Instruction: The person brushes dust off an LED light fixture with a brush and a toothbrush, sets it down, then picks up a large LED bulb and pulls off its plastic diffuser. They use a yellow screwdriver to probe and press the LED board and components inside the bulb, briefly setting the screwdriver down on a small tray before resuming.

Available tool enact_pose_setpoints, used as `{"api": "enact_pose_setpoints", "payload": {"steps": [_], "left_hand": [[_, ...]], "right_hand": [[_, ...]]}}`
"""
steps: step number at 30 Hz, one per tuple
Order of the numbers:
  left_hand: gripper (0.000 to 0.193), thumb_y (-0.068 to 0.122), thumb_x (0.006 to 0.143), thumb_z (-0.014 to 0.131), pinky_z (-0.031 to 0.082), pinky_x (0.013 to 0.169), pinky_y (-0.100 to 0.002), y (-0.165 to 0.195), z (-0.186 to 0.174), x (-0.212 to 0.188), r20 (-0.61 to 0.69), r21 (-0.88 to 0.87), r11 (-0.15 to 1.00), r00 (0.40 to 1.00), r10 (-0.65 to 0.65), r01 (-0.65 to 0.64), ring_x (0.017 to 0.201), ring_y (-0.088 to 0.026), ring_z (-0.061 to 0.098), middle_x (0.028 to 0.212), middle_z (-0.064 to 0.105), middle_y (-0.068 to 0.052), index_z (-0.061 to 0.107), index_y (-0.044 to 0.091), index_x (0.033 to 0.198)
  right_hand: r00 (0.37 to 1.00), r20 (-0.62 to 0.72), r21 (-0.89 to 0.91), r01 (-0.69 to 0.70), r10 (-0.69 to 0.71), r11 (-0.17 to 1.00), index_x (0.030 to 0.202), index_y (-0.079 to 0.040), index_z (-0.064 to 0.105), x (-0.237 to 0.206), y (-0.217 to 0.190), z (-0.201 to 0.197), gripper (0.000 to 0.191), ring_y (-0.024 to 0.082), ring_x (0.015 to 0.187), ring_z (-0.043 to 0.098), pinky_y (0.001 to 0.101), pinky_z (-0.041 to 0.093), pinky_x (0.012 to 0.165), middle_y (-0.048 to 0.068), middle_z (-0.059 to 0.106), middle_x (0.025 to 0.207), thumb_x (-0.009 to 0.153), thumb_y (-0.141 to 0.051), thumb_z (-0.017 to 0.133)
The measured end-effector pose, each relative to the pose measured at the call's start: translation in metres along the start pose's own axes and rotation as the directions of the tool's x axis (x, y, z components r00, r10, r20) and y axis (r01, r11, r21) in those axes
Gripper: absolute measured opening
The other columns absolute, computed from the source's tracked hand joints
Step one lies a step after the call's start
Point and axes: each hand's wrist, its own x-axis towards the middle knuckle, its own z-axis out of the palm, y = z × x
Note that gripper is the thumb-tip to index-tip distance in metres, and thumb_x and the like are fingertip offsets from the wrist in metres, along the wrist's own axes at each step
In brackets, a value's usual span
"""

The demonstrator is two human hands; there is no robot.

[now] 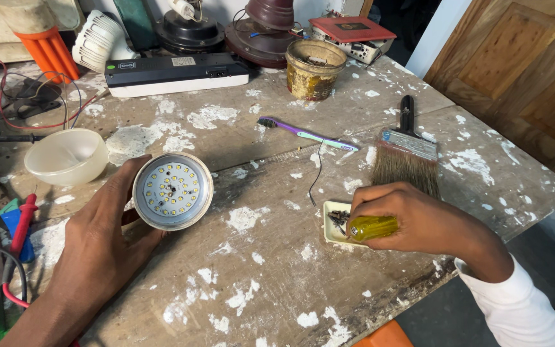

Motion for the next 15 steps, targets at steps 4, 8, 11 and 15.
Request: {"api": "enact_pose_setpoints", "payload": {"steps": [4,8,11,15], "left_hand": [[0.097,0.003,0.064,0.084,0.060,0.091,-0.041,0.000,0.000,0.000,0.006,0.009,1.000,1.000,-0.026,0.026,0.122,-0.034,0.064,0.145,0.056,-0.016,0.037,0.006,0.149],[0.097,0.003,0.063,0.084,0.060,0.091,-0.041,0.001,-0.001,0.001,0.019,0.022,0.999,0.999,-0.045,0.045,0.120,-0.034,0.065,0.143,0.058,-0.015,0.038,0.007,0.149],[0.097,0.004,0.064,0.084,0.060,0.091,-0.041,0.002,-0.001,0.000,0.010,0.013,0.999,0.999,-0.039,0.039,0.120,-0.034,0.065,0.143,0.058,-0.016,0.037,0.006,0.149],[0.097,0.004,0.065,0.085,0.061,0.090,-0.041,0.002,-0.001,0.001,0.008,0.019,0.999,0.999,-0.037,0.037,0.119,-0.033,0.066,0.141,0.059,-0.017,0.038,0.007,0.149]], "right_hand": [[1.000,0.001,-0.013,-0.002,0.002,1.000,0.102,-0.001,0.076,-0.001,-0.002,-0.002,0.036,0.025,0.088,0.073,0.0360,0.056,0.078,0.007,0.073,0.100,0.067,-0.007,0.083],[0.999,0.016,-0.029,-0.049,0.049,0.998,0.104,-0.002,0.076,-0.001,-0.006,-0.003,0.037,0.024,0.088,0.073,0.0362,0.056,0.078,0.007,0.074,0.101,0.068,-0.008,0.084],[0.994,0.038,0.005,-0.104,0.104,0.995,0.105,-0.004,0.077,0.000,-0.009,-0.005,0.037,0.022,0.085,0.074,0.0354,0.056,0.076,0.005,0.074,0.103,0.069,-0.009,0.083],[0.981,0.069,0.079,-0.184,0.179,0.980,0.104,-0.006,0.079,-0.001,-0.011,-0.008,0.035,0.019,0.083,0.071,0.0336,0.057,0.073,0.004,0.076,0.099,0.070,-0.007,0.080]]}}
